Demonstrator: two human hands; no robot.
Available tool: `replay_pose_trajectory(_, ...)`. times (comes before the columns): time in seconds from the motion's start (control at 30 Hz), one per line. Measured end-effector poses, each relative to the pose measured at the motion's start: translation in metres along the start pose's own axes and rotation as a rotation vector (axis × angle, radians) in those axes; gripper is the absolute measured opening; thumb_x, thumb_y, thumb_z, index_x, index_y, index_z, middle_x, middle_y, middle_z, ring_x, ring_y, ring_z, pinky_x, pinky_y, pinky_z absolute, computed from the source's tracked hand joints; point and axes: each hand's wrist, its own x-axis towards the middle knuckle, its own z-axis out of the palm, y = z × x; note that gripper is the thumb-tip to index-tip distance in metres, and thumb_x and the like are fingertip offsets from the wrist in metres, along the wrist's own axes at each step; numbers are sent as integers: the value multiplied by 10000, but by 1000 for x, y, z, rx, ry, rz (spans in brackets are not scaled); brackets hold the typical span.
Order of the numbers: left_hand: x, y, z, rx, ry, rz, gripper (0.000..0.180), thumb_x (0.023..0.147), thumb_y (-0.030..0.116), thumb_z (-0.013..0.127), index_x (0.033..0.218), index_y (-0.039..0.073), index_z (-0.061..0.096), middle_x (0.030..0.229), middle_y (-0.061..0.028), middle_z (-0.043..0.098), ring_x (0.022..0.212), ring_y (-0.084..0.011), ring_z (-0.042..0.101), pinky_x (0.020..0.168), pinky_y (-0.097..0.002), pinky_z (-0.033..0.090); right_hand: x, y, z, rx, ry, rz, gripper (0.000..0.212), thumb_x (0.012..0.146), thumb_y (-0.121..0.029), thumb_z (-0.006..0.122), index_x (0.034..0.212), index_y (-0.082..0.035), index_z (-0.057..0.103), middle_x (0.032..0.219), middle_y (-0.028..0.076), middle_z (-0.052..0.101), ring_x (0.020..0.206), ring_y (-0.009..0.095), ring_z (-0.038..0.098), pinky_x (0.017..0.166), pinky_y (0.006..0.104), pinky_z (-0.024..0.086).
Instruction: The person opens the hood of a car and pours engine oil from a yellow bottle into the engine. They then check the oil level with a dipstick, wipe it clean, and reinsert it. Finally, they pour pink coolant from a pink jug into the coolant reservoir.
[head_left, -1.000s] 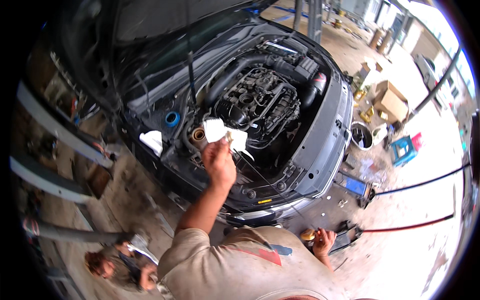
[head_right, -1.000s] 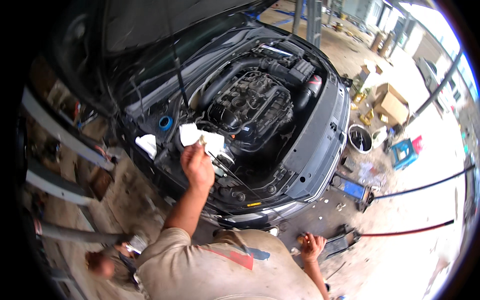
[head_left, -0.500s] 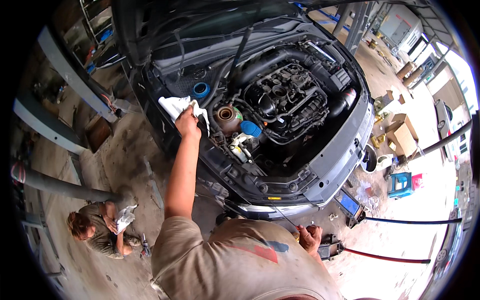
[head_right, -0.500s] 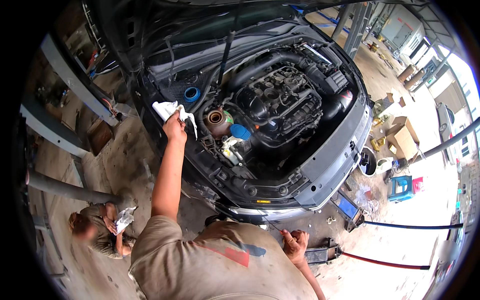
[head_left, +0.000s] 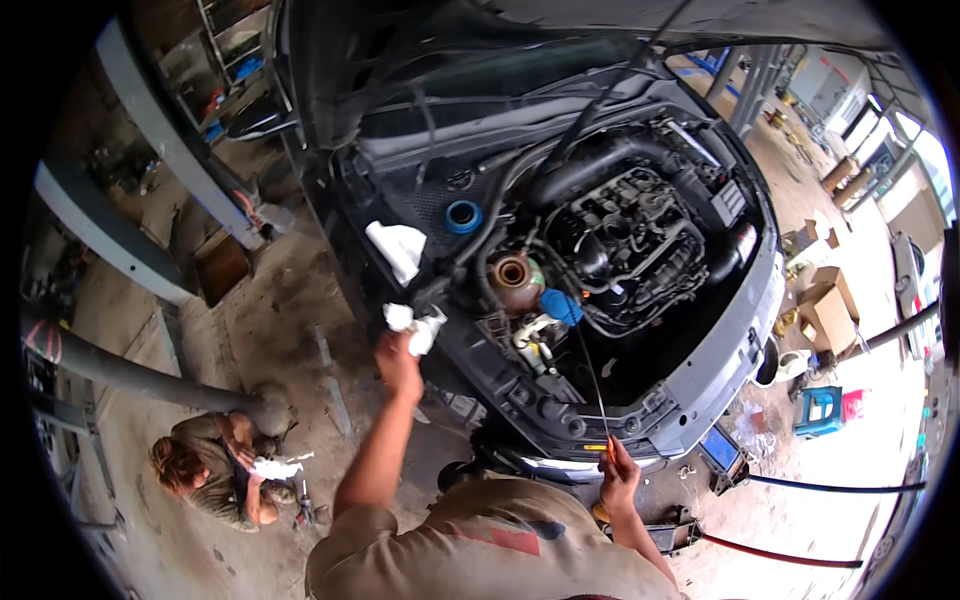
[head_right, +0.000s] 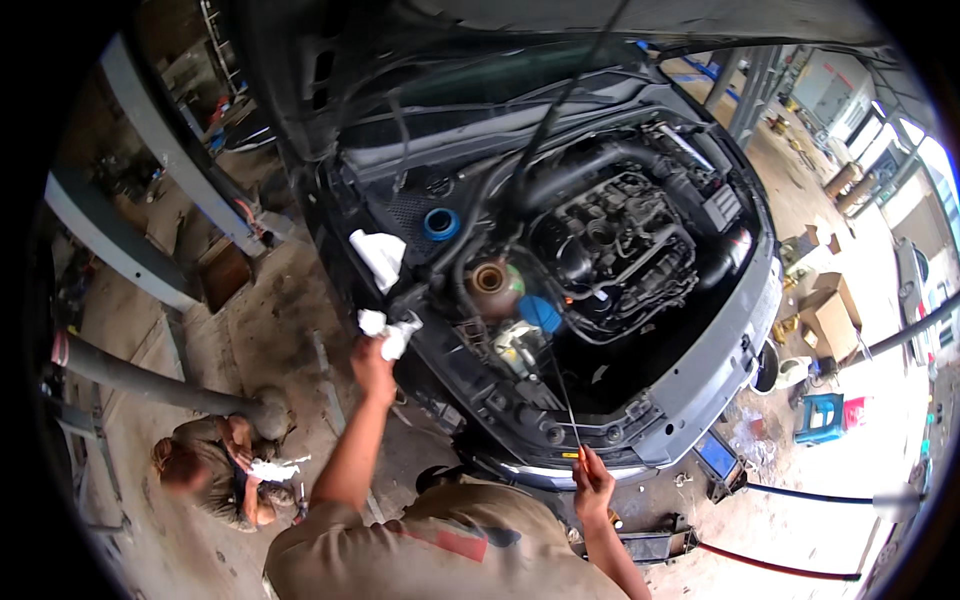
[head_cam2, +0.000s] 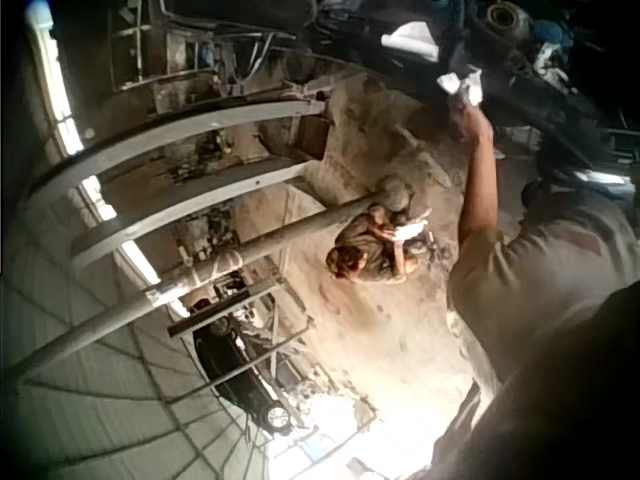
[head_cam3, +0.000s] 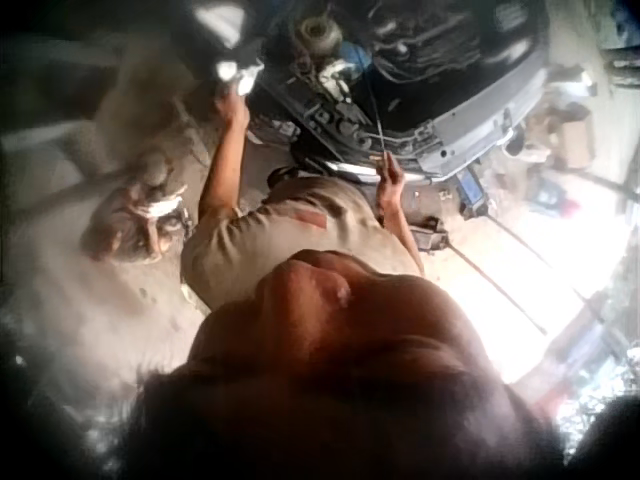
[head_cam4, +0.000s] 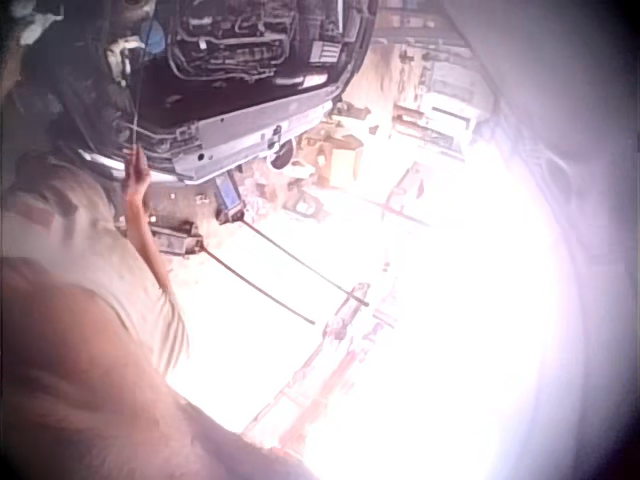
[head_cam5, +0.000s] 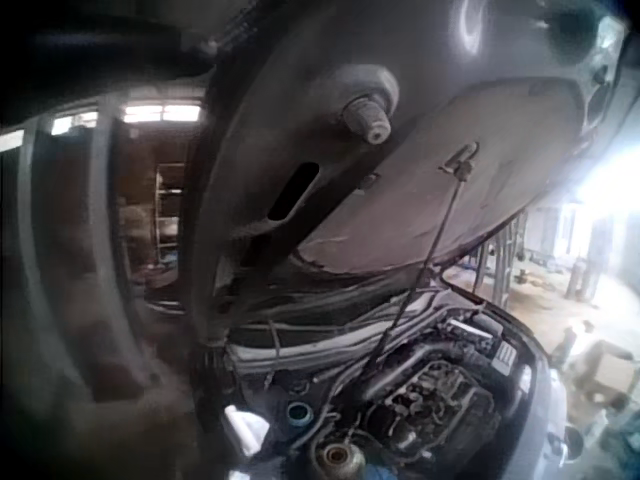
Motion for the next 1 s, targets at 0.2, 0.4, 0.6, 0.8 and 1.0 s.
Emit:
replay_pose_trajectory(0.2,-107,-36,-18,-90,-282,-298,283,885,76,591,1132,41,456,927,-64,562,739,-145,571,671,-282,510,36,-5,106,290,-154,226,456,899,-33,609,1342,-30,501,859,-49,506,688,44,432,614,188,381)
replay_pose_trajectory(0.4,-139,-1,-9,-129,-521,-306,337,914,6,496,1247,12,446,1020,-101,616,831,-172,627,660,-313,547,73,7,182,423,-329,252,436,939,-91,584,1361,-48,483,804,-59,493,656,47,410,590,205,372)
replay_pose_trajectory(0.6,-129,-20,-29,-103,-512,-306,233,940,12,438,1165,29,497,1023,-105,604,835,-193,634,660,-310,549,89,20,233,273,-408,320,413,952,-96,565,1355,-50,492,753,-62,482,618,38,401,556,195,333)
replay_pose_trajectory(0.8,-134,-48,-42,40,-541,-272,291,915,29,458,1206,36,459,1059,-100,563,834,-174,610,636,-297,542,127,57,223,-400,-404,-208,417,879,-83,577,1293,-45,543,893,90,646,822,205,623,730,316,495)
replay_pose_trajectory(1.0,-133,-52,-37,69,-640,-302,259,944,29,441,1201,58,447,1010,-76,571,793,-142,600,604,-273,518,122,27,232,-771,-493,-258,407,804,-139,617,1195,-32,586,1056,204,641,988,388,608,835,421,499)
